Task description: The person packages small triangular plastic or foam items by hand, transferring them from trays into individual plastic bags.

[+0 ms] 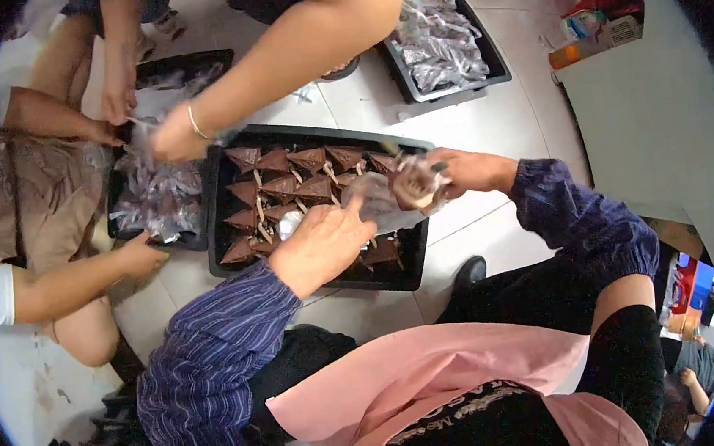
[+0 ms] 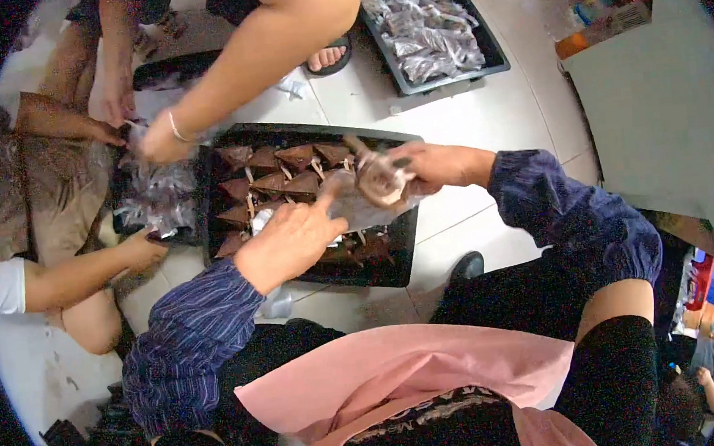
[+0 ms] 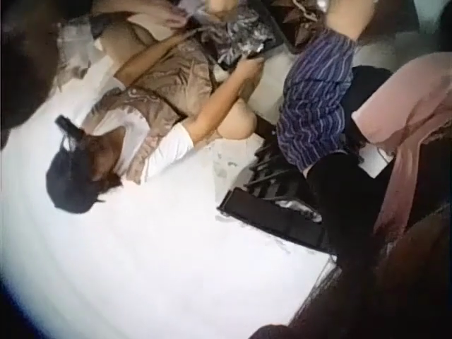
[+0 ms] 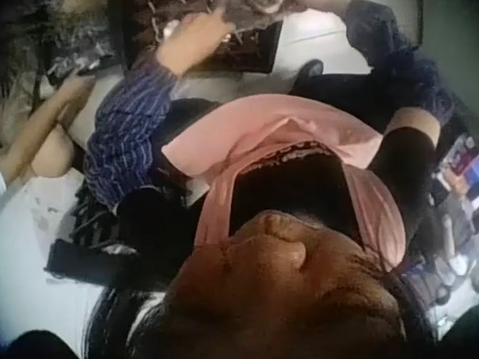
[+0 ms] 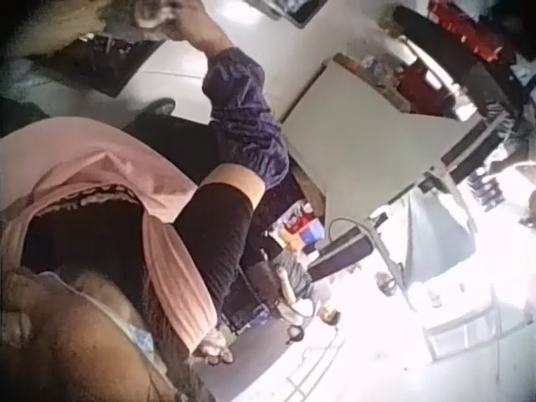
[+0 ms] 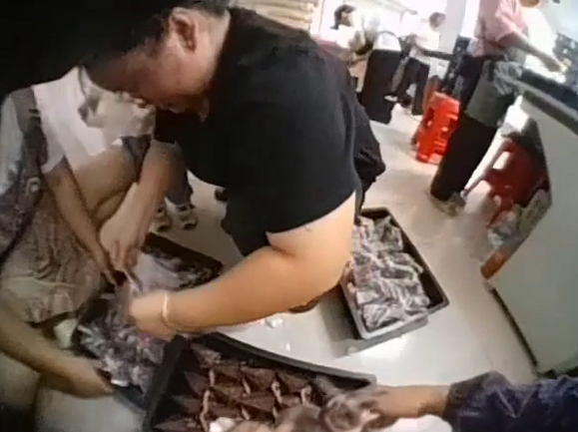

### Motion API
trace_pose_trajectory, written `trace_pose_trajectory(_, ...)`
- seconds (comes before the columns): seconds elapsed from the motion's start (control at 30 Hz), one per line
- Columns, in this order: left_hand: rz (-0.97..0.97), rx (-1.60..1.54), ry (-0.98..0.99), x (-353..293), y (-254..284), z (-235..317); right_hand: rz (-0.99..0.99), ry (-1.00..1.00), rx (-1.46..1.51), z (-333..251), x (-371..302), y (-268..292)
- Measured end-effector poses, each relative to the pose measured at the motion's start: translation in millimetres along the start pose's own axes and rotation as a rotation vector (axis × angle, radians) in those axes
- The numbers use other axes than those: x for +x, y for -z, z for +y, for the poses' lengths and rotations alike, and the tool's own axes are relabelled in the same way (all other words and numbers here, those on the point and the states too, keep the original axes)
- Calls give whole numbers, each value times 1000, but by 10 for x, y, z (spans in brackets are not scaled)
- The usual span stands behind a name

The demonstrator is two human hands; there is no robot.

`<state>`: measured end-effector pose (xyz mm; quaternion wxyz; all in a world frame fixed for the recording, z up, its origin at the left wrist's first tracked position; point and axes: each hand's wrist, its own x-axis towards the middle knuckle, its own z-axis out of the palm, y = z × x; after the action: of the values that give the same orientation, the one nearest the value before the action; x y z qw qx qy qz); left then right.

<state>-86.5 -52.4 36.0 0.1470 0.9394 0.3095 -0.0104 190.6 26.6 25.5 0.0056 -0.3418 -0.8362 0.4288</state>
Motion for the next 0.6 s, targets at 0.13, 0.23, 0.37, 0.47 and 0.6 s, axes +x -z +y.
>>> trace_pose_trajectory(0.13,37,137,3,17,249,372,-88,154,-283,-24,-51,-89)
trace_pose_trajectory(0.23,42,123,-33,158,206,745,-155,210,-649,-127,-260,-148)
trace_pose_trajectory(0.37,-5,-60,49,393,78,948,-35,-165,-619,-377,-552,-75)
trace_pose_trajectory(0.47,1,-203,66,462,12,820,151,-129,-611,-235,-632,-98)
trace_pose_trajectory(0.6,69,-181,52,521,-86,630,35,4,-599,95,-729,-77)
